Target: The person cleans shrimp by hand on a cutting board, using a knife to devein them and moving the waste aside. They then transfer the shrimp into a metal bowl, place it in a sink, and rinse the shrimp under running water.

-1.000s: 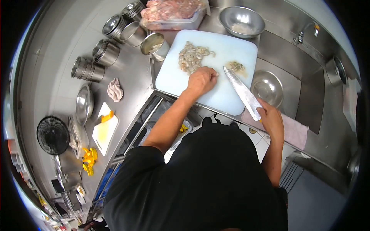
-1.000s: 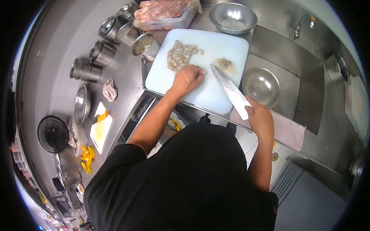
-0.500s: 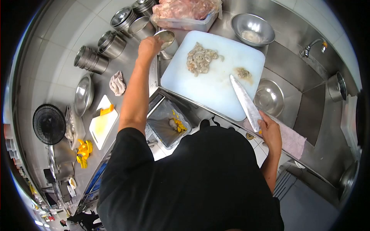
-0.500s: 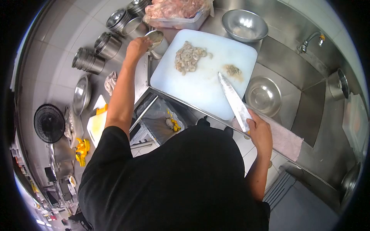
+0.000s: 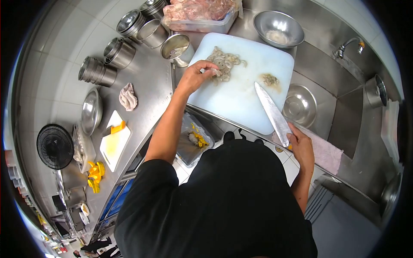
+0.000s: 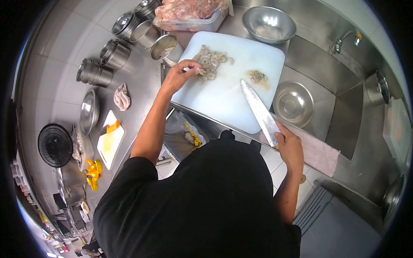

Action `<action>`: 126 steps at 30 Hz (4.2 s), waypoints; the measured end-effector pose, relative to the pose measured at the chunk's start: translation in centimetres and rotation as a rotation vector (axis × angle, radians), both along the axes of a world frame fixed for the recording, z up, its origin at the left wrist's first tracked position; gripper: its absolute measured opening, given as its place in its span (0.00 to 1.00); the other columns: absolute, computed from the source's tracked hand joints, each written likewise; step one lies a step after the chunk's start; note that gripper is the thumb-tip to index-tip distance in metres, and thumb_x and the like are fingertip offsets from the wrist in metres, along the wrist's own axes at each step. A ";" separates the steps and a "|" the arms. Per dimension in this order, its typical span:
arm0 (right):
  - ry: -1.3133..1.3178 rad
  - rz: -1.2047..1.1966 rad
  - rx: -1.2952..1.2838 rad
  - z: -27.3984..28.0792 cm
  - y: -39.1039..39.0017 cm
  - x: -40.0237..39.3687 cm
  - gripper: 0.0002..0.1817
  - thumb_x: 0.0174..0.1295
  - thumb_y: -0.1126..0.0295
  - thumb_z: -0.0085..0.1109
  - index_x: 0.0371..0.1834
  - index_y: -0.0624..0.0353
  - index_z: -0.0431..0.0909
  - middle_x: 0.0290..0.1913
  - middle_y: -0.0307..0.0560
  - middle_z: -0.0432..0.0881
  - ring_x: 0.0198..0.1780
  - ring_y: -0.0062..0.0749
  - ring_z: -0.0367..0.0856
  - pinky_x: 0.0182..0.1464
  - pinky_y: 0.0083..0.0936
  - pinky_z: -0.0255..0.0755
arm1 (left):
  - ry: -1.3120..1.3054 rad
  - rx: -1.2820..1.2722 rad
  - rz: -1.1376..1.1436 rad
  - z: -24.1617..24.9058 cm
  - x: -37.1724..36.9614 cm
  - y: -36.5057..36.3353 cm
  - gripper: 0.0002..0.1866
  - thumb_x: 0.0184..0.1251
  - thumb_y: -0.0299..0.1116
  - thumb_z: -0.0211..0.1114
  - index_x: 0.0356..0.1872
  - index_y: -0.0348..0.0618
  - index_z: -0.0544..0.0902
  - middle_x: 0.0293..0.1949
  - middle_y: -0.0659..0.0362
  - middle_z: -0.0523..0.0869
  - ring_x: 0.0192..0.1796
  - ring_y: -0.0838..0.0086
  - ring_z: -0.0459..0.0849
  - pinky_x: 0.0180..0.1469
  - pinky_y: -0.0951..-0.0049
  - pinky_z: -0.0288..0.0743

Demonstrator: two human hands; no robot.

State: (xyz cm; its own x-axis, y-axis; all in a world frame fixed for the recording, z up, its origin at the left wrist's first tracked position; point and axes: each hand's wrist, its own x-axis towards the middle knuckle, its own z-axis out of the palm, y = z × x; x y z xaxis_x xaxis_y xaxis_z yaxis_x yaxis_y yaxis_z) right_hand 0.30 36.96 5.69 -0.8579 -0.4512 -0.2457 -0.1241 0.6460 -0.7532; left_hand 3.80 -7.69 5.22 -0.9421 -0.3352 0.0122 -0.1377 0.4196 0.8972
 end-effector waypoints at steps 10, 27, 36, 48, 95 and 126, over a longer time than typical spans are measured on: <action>-0.021 0.022 0.012 1.1 0.0 -0.7 0.23 0.69 0.72 0.59 0.67 0.60 0.80 0.57 0.60 0.88 0.51 0.35 0.88 0.58 0.27 0.76 | -0.013 0.419 0.067 1.4 0.3 2.2 0.11 0.71 0.32 0.72 0.51 0.41 0.88 0.40 0.64 0.90 0.37 0.84 0.83 0.40 0.81 0.73; -0.080 0.073 -0.089 0.4 4.3 -2.7 0.22 0.68 0.69 0.59 0.65 0.57 0.82 0.56 0.63 0.86 0.51 0.48 0.88 0.57 0.32 0.76 | -0.274 -0.050 0.348 -1.3 2.1 8.3 0.18 0.74 0.46 0.68 0.46 0.39 0.90 0.42 0.61 0.92 0.40 0.72 0.87 0.42 0.69 0.78; 0.097 0.266 0.036 -0.3 5.8 -4.5 0.33 0.62 0.70 0.67 0.73 0.59 0.74 0.52 0.56 0.89 0.49 0.38 0.87 0.57 0.32 0.76 | -0.045 -0.803 0.317 -3.9 -2.7 13.2 0.10 0.67 0.33 0.65 0.45 0.50 0.91 0.42 0.54 0.89 0.47 0.57 0.87 0.50 0.58 0.82; -0.140 0.114 0.050 0.2 6.1 -2.7 0.23 0.68 0.69 0.60 0.66 0.59 0.78 0.34 0.58 0.86 0.31 0.39 0.86 0.38 0.35 0.77 | 0.052 -0.435 0.253 -2.8 -1.4 11.1 0.12 0.66 0.29 0.64 0.48 0.44 0.90 0.47 0.48 0.89 0.49 0.59 0.88 0.56 0.64 0.80; 0.115 -0.152 0.070 -0.2 -1.3 3.6 0.28 0.69 0.73 0.62 0.74 0.50 0.76 0.40 0.53 0.86 0.33 0.34 0.78 0.45 0.28 0.76 | -0.152 0.594 -0.244 1.0 -0.4 5.5 0.18 0.77 0.43 0.64 0.52 0.38 0.87 0.39 0.63 0.90 0.38 0.79 0.83 0.43 0.77 0.77; 0.139 0.010 0.196 3.2 -6.7 0.3 0.22 0.71 0.56 0.59 0.68 0.39 0.82 0.52 0.57 0.88 0.54 0.56 0.85 0.58 0.44 0.76 | -0.105 -0.523 -0.033 -1.8 -2.9 8.3 0.13 0.69 0.42 0.68 0.43 0.45 0.92 0.39 0.49 0.92 0.42 0.55 0.91 0.49 0.60 0.82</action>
